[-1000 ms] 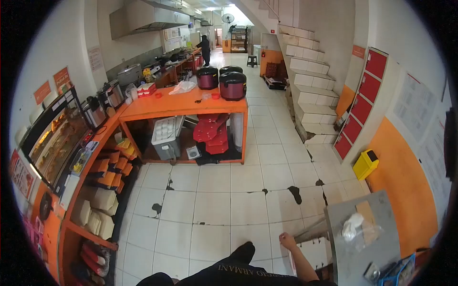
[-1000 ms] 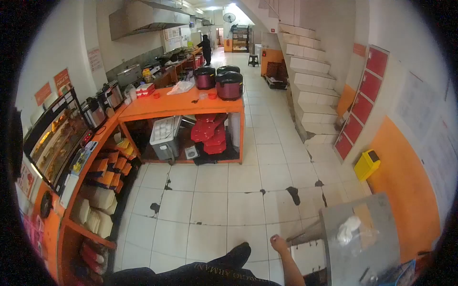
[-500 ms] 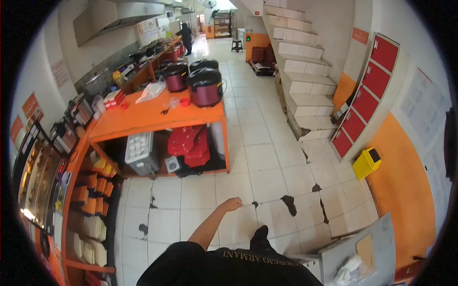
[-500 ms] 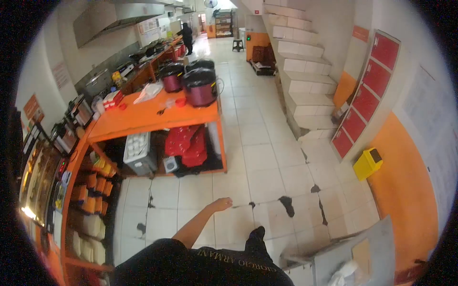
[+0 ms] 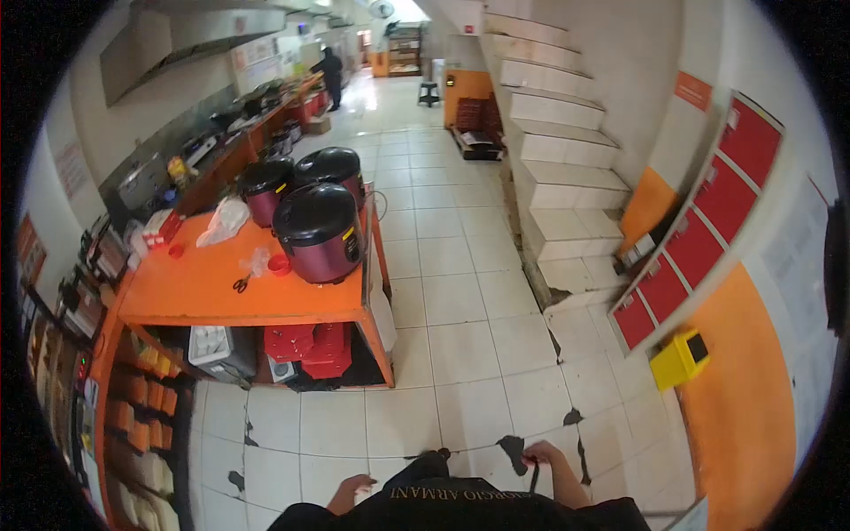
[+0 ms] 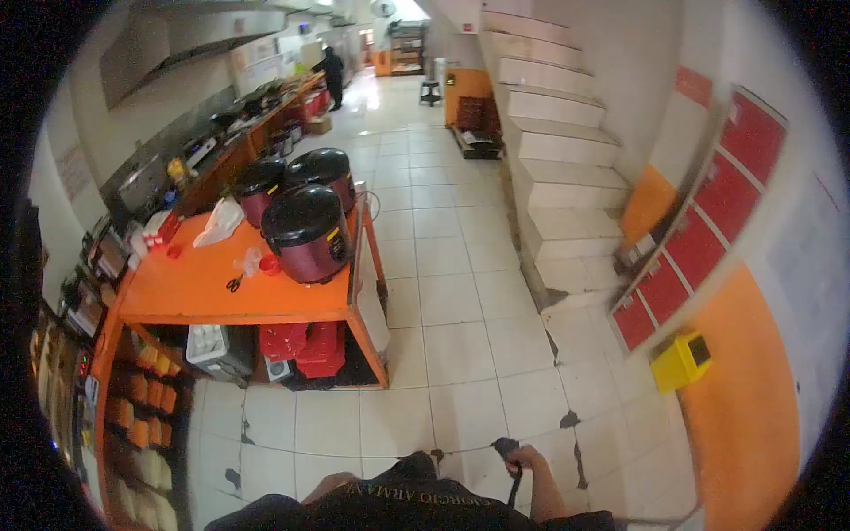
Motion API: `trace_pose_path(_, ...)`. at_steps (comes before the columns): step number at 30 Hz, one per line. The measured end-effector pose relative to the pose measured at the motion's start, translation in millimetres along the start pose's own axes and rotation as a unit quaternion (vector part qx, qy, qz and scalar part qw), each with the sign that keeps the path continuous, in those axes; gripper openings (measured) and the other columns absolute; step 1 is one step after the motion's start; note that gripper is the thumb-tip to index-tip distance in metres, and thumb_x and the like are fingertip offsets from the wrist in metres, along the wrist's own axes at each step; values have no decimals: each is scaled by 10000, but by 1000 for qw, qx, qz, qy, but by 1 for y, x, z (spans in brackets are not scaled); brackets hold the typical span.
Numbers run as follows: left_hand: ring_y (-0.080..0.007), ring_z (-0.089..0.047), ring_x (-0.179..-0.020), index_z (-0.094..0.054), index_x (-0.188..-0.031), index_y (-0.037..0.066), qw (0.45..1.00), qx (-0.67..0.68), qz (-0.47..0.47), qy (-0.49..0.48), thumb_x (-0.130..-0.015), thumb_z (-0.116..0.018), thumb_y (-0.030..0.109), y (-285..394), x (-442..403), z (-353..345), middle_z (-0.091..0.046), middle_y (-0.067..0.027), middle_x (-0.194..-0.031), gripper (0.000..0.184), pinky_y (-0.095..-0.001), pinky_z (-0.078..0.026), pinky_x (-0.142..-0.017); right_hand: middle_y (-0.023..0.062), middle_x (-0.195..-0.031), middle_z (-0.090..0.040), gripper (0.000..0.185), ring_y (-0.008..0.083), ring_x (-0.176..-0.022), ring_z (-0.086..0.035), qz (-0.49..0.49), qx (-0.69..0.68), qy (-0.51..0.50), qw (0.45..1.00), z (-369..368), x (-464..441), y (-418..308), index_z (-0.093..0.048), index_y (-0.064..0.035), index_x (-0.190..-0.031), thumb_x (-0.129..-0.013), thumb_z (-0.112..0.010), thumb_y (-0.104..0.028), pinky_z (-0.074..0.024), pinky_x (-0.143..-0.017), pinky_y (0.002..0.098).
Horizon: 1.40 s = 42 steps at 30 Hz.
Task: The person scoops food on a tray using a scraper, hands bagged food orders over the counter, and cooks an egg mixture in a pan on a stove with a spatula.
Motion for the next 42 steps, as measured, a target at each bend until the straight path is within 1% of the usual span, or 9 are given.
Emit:
trace_pose_path(5, -212, -522, -963, -646, -934, 176, 944, 314, 89, 48, -893, -269, 433, 81, 100, 56, -571, -22, -1077, 458, -444, -389, -787, 111, -860, -616, 274, 203, -774, -612, 187, -102, 98, 972, 33, -41, -196, -475, -47, -995, -747, -591, -52, -488, -647, 328)
trace_pose_path(8, -170, -475, -1032, -631, -978, 222, 941, 319, 115, -19, -894, -208, 462, 88, -8, 96, -528, 35, -1144, 493, -453, -347, -856, 85, -846, -615, 263, 187, -788, -603, 252, -95, 69, 961, 33, -64, -292, -488, -65, -992, -751, -593, -64, -482, -646, 315)
trace_pose_path(13, -353, -520, -941, -549, -1111, 148, 965, -33, -208, 156, -840, -308, 537, 278, -136, 235, -558, -211, -1017, 532, -433, -373, -848, 18, -818, -594, 192, 127, -746, -571, 354, -18, 84, 931, 46, -96, -446, -527, -66, -930, -755, -602, -93, -453, -630, 263)
trace_pose_path(15, -247, -515, -966, -548, -1124, 150, 948, 188, -257, 9, -822, -301, 590, 376, -222, 273, -565, -109, -1070, 588, -360, -374, -848, 20, -817, -588, 170, 106, -735, -557, 390, -7, 77, 918, 49, -80, -499, -533, -61, -914, -757, -595, -75, -442, -622, 232)
trace_pose_path(16, -177, -507, -966, -541, -1132, 143, 917, 285, -280, 0, -825, -303, 587, 455, -92, 318, -547, -45, -1106, 590, -345, -367, -836, 25, -816, -588, 166, 103, -735, -555, 431, -24, 80, 899, 52, -80, -520, -531, -56, -913, -757, -590, -63, -440, -623, 223)
trace_pose_path(17, -155, -494, -996, -487, -1181, 146, 839, 254, -480, -34, -834, -343, 548, 493, -116, 337, -508, -24, -1152, 550, -350, -375, -815, 31, -816, -588, 163, 100, -736, -554, 473, -42, 80, 876, 55, -80, -539, -528, -50, -911, -758, -585, -50, -438, -624, 215)
trace_pose_path(23, -141, -469, -1042, -405, -1210, 88, 818, 247, -488, -181, -864, -429, 433, 678, -40, 434, -485, -61, -1138, 489, -296, -393, -846, 49, -772, -578, 230, 122, -717, -565, 548, -25, 207, 810, 90, -76, -637, -544, -7, -979, -755, -588, -36, -452, -632, 234)
trace_pose_path(28, -65, -483, -566, -509, -849, 56, 774, 358, -517, -73, -899, -419, 293, 718, -88, 514, -471, 26, -621, 258, -215, -407, -548, 13, -719, -574, 167, 67, -663, -523, 533, 23, 233, 813, 142, -112, -744, -566, 8, -898, -736, -605, -7, -406, -600, 188)
trace_pose_path(42, -74, -463, -681, -517, -1067, 83, 730, 490, -383, 285, -873, -473, 228, 636, -157, 759, -512, 3, -739, 246, -225, -409, -612, 97, -818, -575, 141, 165, -692, -594, 560, 402, -135, 712, 43, -281, -1014, -574, -3, -838, -701, -604, 14, -499, -615, 266)
Point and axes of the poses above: each hand's wrist, its own x-axis away from the middle knuckle, its own z-axis out of the back of the hand, y = z × x, the point moved 2 cm from there along -x, towards the middle knuckle
